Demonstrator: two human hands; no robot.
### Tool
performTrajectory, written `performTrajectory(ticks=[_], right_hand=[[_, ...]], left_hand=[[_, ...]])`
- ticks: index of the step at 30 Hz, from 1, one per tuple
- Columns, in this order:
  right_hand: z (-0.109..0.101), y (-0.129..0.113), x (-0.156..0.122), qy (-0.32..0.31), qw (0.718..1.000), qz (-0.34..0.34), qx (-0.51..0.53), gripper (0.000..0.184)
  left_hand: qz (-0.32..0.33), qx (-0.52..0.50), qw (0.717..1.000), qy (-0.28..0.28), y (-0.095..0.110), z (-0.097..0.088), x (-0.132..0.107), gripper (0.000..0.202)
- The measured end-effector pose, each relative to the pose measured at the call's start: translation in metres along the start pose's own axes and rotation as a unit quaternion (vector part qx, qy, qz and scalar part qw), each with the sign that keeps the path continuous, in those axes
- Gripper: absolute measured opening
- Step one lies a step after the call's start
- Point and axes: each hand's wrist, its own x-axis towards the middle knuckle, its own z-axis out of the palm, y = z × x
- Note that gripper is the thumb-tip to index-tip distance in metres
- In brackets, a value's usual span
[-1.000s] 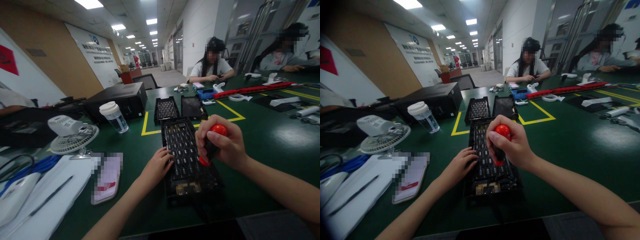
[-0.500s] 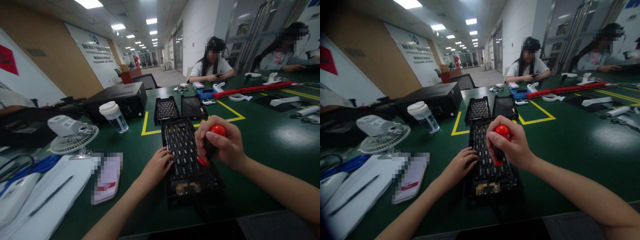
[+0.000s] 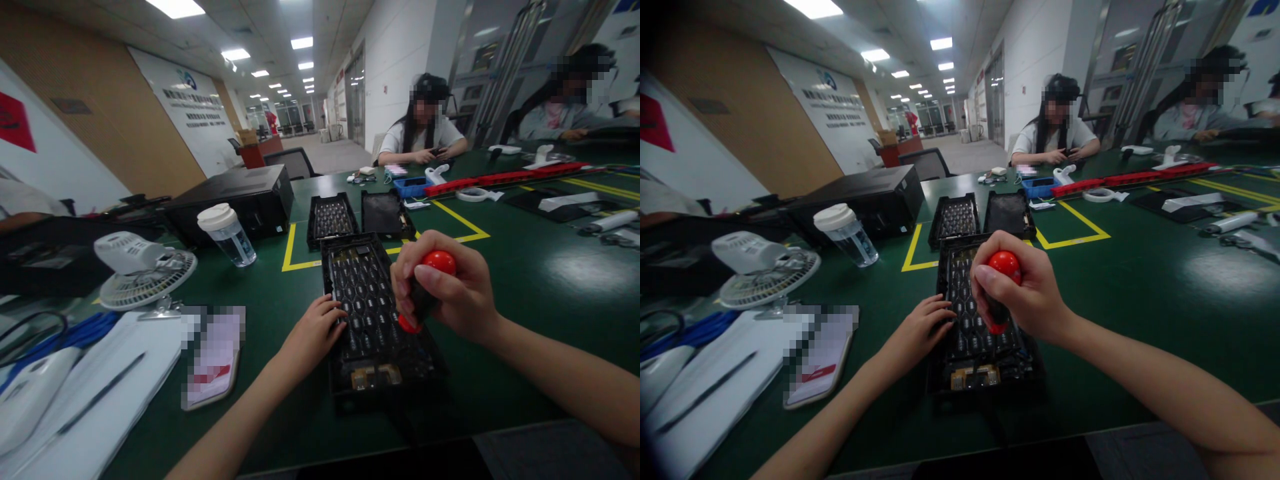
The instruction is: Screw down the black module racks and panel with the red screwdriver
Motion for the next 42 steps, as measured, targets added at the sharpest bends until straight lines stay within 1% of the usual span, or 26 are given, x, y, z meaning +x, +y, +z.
performTrajectory(ticks=[6, 11, 25, 31, 35, 39, 42], right_hand=[[-0.0025, 0.0009, 0.0026, 0.014, 1.000, 0.005, 0.023, 0.011], [-0.0036, 0.0057, 0.0032, 0.011, 0.999, 0.012, 0.034, 0.010], [-0.0048, 0.0084, 0.0013, 0.014, 1.000, 0.016, 0.003, 0.010], [-0.0028, 0.0077, -0.0005, 0.008, 1.000, 0.012, 0.003, 0.011], [0.0006, 0.0053, -0.0026, -0.014, 1.000, 0.005, -0.001, 0.013], [0.0025, 0.0018, -0.0027, -0.070, 0.997, 0.015, 0.020, 0.019], [0.0024, -0.0009, -0.0025, -0.103, 0.993, 0.041, 0.048, 0.023]], left_hand=[[0.003, 0.007, 1.000, 0.006, -0.0054, 0.0050, -0.0021, 0.018], [0.000, 0.017, 1.000, -0.002, -0.0043, 0.0055, -0.0020, 0.019], [-0.002, 0.013, 1.000, -0.008, -0.0014, 0.0038, -0.0004, 0.020], [-0.001, 0.014, 1.000, -0.002, -0.0010, 0.0035, -0.0006, 0.019], [-0.005, 0.017, 1.000, -0.007, 0.0007, 0.0025, 0.0003, 0.020], [0.003, 0.018, 1.000, -0.002, 0.0003, 0.0032, 0.0011, 0.019], [0.010, 0.019, 1.000, 0.003, -0.0006, 0.0041, 0.0010, 0.018]])
